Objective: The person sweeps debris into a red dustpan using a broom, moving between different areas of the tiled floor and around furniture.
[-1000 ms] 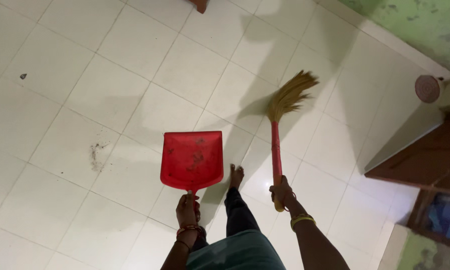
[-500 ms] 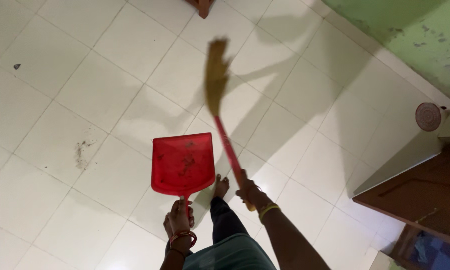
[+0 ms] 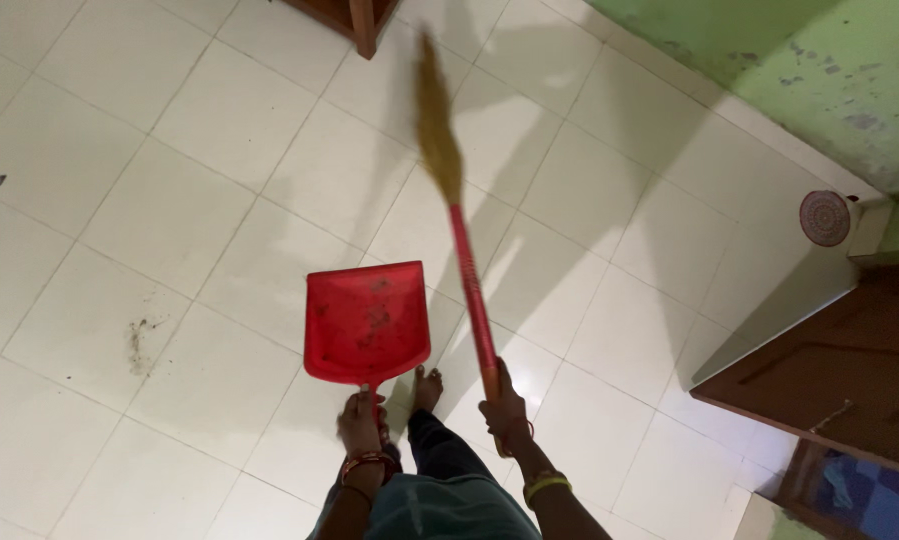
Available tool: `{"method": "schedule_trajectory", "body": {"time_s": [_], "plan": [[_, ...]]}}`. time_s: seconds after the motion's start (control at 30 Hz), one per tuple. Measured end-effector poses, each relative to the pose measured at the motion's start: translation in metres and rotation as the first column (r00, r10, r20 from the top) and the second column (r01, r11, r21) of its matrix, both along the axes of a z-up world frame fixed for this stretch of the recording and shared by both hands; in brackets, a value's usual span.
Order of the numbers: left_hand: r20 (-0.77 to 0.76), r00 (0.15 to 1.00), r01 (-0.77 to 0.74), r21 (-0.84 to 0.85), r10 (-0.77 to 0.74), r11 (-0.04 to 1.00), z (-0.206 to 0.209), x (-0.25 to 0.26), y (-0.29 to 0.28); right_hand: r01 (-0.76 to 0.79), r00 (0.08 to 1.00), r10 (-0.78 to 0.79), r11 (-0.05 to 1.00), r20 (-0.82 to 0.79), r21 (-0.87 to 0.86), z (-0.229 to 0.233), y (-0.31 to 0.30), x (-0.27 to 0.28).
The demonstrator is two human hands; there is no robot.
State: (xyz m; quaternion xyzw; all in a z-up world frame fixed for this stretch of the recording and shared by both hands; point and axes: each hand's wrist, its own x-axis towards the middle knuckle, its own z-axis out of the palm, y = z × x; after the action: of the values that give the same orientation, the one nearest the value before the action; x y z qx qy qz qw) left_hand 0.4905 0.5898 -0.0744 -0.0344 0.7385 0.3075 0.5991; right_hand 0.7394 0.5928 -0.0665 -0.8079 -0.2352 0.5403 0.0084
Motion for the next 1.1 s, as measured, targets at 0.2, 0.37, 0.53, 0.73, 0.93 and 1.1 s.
{"method": "schedule_trajectory", "body": {"time_s": [0.2, 0.37, 0.53, 0.73, 0.93, 1.1], "plan": [[0.08, 0.995, 0.051, 0.03, -0.053, 0.998, -0.007, 0.008, 0.025, 0.368, 0.927, -0.373, 0.926, 0.05, 0.088, -0.019, -0.01, 0.029], [0.093, 0.992, 0.079, 0.041, -0.083, 0.996, -0.009, 0.006, 0.049, 0.533, 0.842, -0.539, 0.835, 0.009, 0.138, -0.048, 0.004, 0.057], [0.107, 0.987, 0.118, 0.039, -0.121, 0.992, -0.011, -0.002, 0.084, 0.634, 0.773, -0.621, 0.757, -0.13, 0.16, -0.068, 0.027, 0.082], [0.1, 0.978, 0.175, 0.073, -0.182, 0.982, -0.015, -0.011, 0.135, 0.514, 0.856, -0.504, 0.853, -0.116, 0.086, -0.08, 0.075, 0.093], [0.099, 0.975, 0.201, -0.001, -0.2, 0.98, -0.017, -0.006, 0.178, 0.452, 0.889, -0.442, 0.888, -0.117, 0.081, -0.096, 0.143, 0.111], [0.09, 0.992, 0.09, 0.027, -0.093, 0.996, -0.032, 0.004, 0.192, 0.412, 0.901, -0.405, 0.911, -0.155, 0.012, -0.126, 0.222, 0.119]]}}
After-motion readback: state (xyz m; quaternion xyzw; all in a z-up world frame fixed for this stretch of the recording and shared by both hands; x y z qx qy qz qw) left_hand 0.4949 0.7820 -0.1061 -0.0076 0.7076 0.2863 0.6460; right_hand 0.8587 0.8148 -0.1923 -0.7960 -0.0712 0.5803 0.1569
